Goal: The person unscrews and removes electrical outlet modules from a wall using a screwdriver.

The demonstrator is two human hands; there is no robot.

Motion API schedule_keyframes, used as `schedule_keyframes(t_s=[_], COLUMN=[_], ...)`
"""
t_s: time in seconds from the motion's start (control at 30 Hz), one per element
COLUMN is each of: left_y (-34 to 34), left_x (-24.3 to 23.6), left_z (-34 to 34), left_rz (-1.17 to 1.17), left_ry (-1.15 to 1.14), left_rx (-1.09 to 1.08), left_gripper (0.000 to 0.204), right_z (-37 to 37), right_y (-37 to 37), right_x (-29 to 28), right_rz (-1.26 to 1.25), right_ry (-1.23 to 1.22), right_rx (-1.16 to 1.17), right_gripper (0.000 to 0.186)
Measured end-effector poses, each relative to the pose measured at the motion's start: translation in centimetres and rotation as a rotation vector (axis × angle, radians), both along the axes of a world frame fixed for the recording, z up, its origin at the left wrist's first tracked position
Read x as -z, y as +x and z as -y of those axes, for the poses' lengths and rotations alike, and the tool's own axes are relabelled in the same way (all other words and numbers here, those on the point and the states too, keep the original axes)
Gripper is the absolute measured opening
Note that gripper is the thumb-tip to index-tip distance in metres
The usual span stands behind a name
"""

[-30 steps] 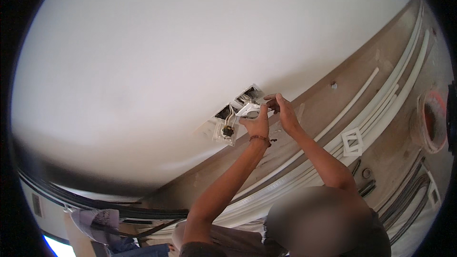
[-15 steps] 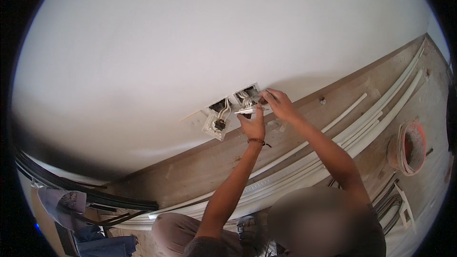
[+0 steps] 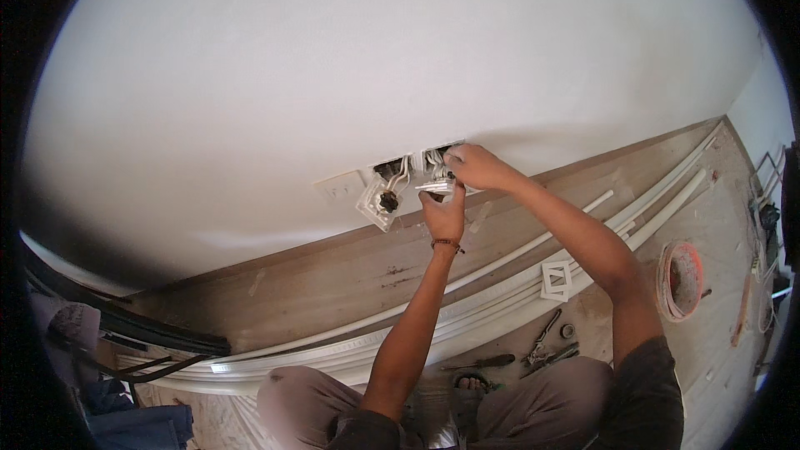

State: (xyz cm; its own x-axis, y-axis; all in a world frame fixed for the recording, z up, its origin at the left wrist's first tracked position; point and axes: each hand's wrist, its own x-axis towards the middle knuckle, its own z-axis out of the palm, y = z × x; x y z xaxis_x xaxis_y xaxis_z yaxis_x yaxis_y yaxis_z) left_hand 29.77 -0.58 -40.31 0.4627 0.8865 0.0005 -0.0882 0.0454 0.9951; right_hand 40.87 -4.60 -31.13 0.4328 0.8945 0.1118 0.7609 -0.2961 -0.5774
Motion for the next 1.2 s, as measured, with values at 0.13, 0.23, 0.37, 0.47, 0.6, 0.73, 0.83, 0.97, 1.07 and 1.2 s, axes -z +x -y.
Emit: schedule_keyframes(t_s=[0.13,0.23,0.37,0.47,0.6,0.73,0.83,0.97,1.07,1.2], left_y=[-0.8,-1.0,0.2,0.4,-0.5,-1.4,-1.3,-2.2,-2.6,-2.7], left_x=[-0.6,-0.6,0.8,2.0,0.4,-1.8,-1.2,-0.1,0.2,0.5], left_z=[-0.2,-0.3,0.8,-0.9,0.0,0.0,-1.0,-2.9,-3.1,-3.8], left_rz=[-0.011,0.048,0.142,0.09,0.029,-0.059,0.084,0.282,0.329,0.351], left_ry=[-0.042,-0.022,0.181,0.216,0.168,-0.037,-0.357,-0.611,-0.681,-0.669], left_rx=[0.024,0.064,0.027,-0.047,-0.031,0.083,0.238,0.551,0.679,0.745], left_gripper=[0.052,0.053,0.055,0.058,0.065,0.067,0.065,0.085,0.092,0.088], right_z=[-0.4,-0.7,0.3,-1.2,0.0,1.3,2.3,2.1,2.3,1.1], right_y=[-0.9,0.2,2.6,2.1,0.7,-0.2,-0.1,0.2,0.9,2.7], right_x=[-0.1,-0.4,1.7,1.9,-0.9,-1.9,-2.4,-1.0,0.1,2.5], right_rz=[0.071,-0.003,-0.082,-0.208,-0.492,-0.546,-0.508,-0.531,-0.411,-0.261], right_ry=[-0.027,-0.111,-0.036,-0.031,-0.11,-0.051,-0.067,-0.066,-0.035,0.085], right_rx=[0.137,0.185,0.137,0.147,0.255,0.266,0.286,0.266,0.188,0.076], right_gripper=[0.036,0.038,0.038,0.034,0.03,0.028,0.028,0.031,0.035,0.041])
